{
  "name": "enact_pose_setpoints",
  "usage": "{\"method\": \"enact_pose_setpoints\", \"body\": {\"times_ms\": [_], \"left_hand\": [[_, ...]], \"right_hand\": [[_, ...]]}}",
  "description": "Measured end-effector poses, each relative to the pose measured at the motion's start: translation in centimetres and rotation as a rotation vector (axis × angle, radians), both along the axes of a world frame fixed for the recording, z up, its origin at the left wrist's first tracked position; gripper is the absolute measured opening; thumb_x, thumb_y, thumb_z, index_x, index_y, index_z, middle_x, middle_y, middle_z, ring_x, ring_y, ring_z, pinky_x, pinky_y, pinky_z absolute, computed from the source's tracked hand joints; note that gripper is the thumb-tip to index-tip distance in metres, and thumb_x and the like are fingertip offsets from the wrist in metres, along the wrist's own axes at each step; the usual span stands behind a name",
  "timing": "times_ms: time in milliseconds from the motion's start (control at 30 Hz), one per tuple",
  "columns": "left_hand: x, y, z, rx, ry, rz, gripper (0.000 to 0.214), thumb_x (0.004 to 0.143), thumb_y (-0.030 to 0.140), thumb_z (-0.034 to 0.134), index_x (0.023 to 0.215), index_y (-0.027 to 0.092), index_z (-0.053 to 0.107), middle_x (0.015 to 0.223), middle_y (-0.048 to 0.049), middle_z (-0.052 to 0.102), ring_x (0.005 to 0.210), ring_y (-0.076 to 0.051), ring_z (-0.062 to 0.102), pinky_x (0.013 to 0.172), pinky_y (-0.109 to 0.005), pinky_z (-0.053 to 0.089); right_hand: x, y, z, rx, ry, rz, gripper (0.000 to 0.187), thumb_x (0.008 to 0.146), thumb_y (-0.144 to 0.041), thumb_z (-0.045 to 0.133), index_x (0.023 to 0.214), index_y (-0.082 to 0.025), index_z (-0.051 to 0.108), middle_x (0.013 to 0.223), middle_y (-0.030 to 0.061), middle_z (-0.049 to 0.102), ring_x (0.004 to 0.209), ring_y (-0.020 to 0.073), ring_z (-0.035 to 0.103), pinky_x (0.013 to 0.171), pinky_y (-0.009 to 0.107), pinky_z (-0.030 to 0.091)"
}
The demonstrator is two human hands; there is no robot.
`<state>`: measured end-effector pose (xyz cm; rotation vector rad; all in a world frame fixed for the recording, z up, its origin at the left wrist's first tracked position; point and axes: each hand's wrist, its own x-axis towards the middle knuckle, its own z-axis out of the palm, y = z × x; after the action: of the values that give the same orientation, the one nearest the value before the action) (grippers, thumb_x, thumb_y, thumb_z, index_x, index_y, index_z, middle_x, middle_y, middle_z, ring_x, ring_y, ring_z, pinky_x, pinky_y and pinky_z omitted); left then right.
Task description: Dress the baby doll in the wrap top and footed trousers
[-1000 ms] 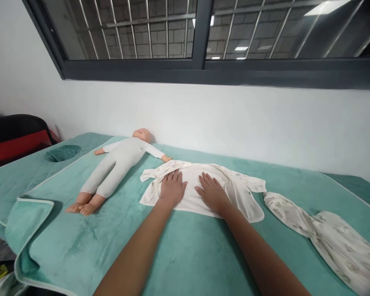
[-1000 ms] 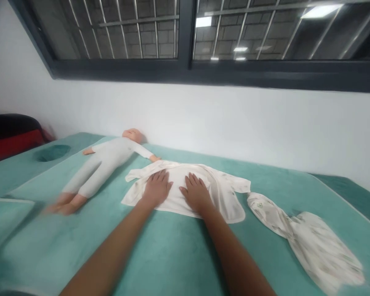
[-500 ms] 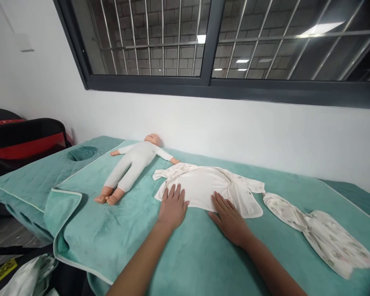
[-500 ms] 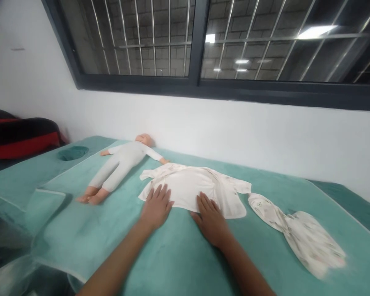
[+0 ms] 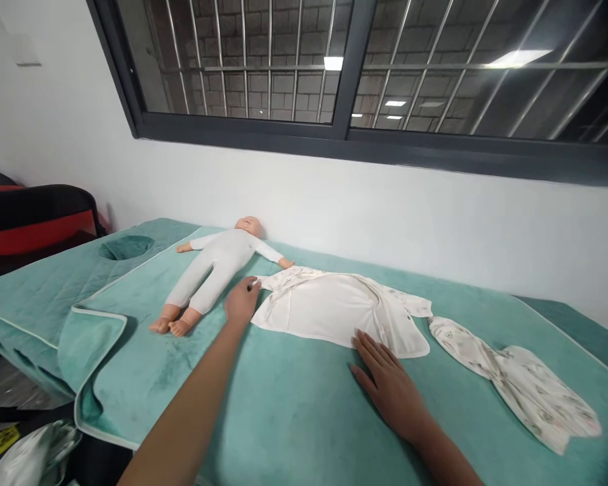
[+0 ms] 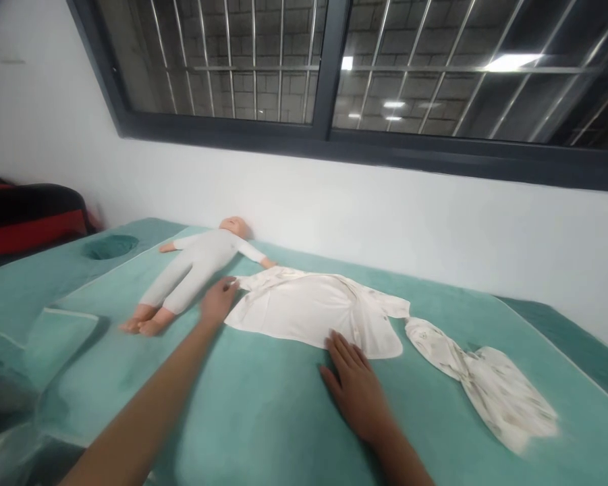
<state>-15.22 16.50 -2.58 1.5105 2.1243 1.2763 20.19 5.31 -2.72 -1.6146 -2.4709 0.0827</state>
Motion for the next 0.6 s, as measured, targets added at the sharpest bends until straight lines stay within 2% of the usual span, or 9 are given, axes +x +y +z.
{"method": "enact_pose_setpoints", "body": {"times_ms": [100, 200, 333, 467, 533, 600], "left_hand": [[-0.8, 1.2, -0.2, 0.11, -0.048, -0.058, 0.029, 0.084, 0.027, 0.049, 0.101, 0.019, 0.071, 0.104, -0.0086, 0.07, 0.097, -0.022, 0.064, 0.09, -0.035, 0.048], [-1.7, 2.5, -0.5, 0.213, -0.063, -0.091, 0.036, 0.085, 0.02, 0.043, 0.11, 0.015, 0.068, 0.121, -0.0102, 0.064, 0.115, -0.022, 0.058, 0.104, -0.035, 0.041], [-1.9, 3.8, -1.1, 0.234, -0.025, -0.095, 0.044, 0.085, 0.014, 0.041, 0.125, 0.012, 0.059, 0.14, -0.0127, 0.051, 0.131, -0.024, 0.046, 0.113, -0.038, 0.032], [-1.1, 3.5, -1.0, 0.223, 0.083, -0.091, 0.048, 0.088, 0.015, 0.04, 0.136, 0.013, 0.048, 0.15, -0.0127, 0.038, 0.139, -0.026, 0.034, 0.116, -0.04, 0.027], [-0.4, 2.9, -0.7, 0.205, 0.166, -0.129, 0.046, 0.088, 0.016, 0.04, 0.133, 0.017, 0.051, 0.148, -0.0099, 0.041, 0.138, -0.025, 0.035, 0.115, -0.04, 0.027], [0.2, 2.4, -0.4, 0.157, 0.26, -0.22, 0.041, 0.086, 0.013, 0.043, 0.12, 0.023, 0.062, 0.137, -0.005, 0.054, 0.132, -0.022, 0.043, 0.112, -0.037, 0.031]], "right_hand": [[0.0, 0.0, 0.0, -0.008, -0.009, -0.016, 0.061, 0.097, -0.053, 0.031, 0.149, -0.021, 0.03, 0.155, 0.0019, 0.024, 0.144, 0.0215, 0.023, 0.118, 0.047, 0.026], [0.0, 0.0, 0.0, -0.001, -0.005, -0.022, 0.061, 0.097, -0.053, 0.032, 0.149, -0.022, 0.031, 0.155, 0.0011, 0.025, 0.144, 0.0215, 0.023, 0.118, 0.047, 0.027], [-0.1, 0.0, 0.1, 0.011, 0.013, -0.024, 0.059, 0.097, -0.052, 0.034, 0.149, -0.023, 0.033, 0.154, 0.001, 0.027, 0.144, 0.0218, 0.025, 0.117, 0.046, 0.028], [-0.1, 0.0, 0.1, 0.028, 0.036, -0.012, 0.057, 0.097, -0.051, 0.035, 0.148, -0.024, 0.035, 0.154, 0.0019, 0.03, 0.143, 0.023, 0.028, 0.116, 0.047, 0.03], [0.0, 0.0, 0.0, 0.041, 0.055, -0.004, 0.057, 0.096, -0.05, 0.037, 0.147, -0.024, 0.037, 0.153, 0.0028, 0.033, 0.142, 0.0245, 0.03, 0.115, 0.048, 0.031], [0.1, 0.1, -0.2, 0.068, 0.082, 0.002, 0.053, 0.096, -0.048, 0.038, 0.144, -0.025, 0.042, 0.15, 0.0035, 0.038, 0.139, 0.0257, 0.034, 0.114, 0.049, 0.033]]}}
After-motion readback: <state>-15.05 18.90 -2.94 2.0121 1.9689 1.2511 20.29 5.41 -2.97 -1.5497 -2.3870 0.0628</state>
